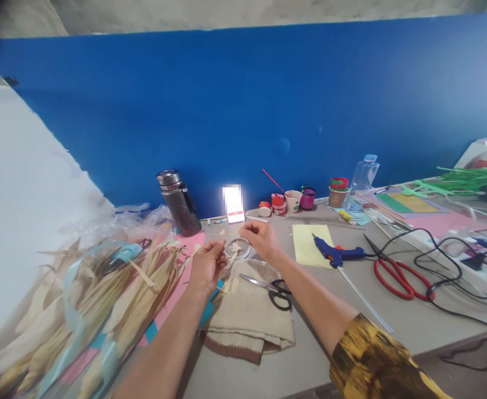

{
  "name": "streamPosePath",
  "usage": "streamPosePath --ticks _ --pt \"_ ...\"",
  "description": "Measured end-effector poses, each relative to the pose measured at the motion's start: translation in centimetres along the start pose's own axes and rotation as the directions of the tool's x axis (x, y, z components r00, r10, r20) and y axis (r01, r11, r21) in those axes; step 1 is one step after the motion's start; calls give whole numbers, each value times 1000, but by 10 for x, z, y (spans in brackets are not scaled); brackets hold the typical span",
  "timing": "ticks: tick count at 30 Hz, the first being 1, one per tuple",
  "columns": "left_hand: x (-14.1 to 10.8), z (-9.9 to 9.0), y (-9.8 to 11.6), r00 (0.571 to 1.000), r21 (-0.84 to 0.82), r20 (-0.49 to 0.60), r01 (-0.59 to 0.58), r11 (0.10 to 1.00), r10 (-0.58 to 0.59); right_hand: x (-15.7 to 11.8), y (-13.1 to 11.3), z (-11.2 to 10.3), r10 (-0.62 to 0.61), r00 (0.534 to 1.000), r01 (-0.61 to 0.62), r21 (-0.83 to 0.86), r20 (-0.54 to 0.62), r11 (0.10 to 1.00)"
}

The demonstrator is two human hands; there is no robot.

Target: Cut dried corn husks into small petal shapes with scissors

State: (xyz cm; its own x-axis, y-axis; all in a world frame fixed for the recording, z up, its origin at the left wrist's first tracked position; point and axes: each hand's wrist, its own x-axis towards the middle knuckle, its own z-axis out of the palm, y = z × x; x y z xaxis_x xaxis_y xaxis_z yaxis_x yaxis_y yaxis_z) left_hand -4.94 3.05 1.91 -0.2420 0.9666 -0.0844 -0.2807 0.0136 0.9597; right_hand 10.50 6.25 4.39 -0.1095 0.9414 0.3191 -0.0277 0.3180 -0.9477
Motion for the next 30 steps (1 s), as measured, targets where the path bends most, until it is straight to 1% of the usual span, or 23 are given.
streamPosePath --ticks 2,5,7,9,11,12,13,14,16,17,18,19,20,22,26,28,30 --pt "-2 0 -2 998 158 59 -5 987 -4 4 2 -4 5 997 -5 5 -71 1000" --pt "-9 3 -4 984 376 180 -66 924 -3 9 5 -10 20 994 -20 7 -111 1000" --pt "-15 4 -3 969 488 246 -126 864 3 11 6 -13 34 996 -34 -1 -86 999" --pt "-18 4 -2 959 579 282 -180 796 12 11 8 -13 48 998 -49 -23 -38 999" --pt "-18 3 1 958 640 285 -223 735 43 12 11 -12 62 998 -61 -62 7 996" --pt "-18 3 2 960 673 268 -244 699 77 12 13 -12 67 998 -65 -86 21 994" --pt "-17 3 3 962 721 241 -264 640 126 12 16 -11 72 997 -68 -112 27 991" --pt "-15 3 3 960 783 211 -280 555 186 13 18 -11 74 997 -70 -137 26 988" --pt "-12 4 2 932 902 186 -287 322 311 14 22 -10 72 997 -69 -179 7 981" --pt "-10 5 1 914 938 197 -281 201 356 15 24 -10 70 998 -69 -195 -4 978" --pt "-7 7 -1 900 956 218 -274 102 377 16 25 -11 69 998 -71 -209 -14 975" --pt "-5 8 -3 895 961 240 -274 38 376 16 26 -11 70 997 -73 -220 -20 973" --pt "-2 10 -4 894 961 258 -276 -4 366 16 26 -12 73 997 -77 -228 -23 971" --pt "2 13 -8 899 960 276 -276 -50 339 16 26 -14 83 996 -87 -235 -25 968" --pt "4 14 -10 904 959 280 -275 -62 323 16 26 -16 109 994 -111 -204 -20 973" --pt "2 14 -8 887 958 280 -282 -48 367 16 26 -17 138 990 -138 -161 -13 977" --pt "0 14 -3 850 953 274 -304 -8 450 17 27 -18 181 983 -181 -102 -5 978"
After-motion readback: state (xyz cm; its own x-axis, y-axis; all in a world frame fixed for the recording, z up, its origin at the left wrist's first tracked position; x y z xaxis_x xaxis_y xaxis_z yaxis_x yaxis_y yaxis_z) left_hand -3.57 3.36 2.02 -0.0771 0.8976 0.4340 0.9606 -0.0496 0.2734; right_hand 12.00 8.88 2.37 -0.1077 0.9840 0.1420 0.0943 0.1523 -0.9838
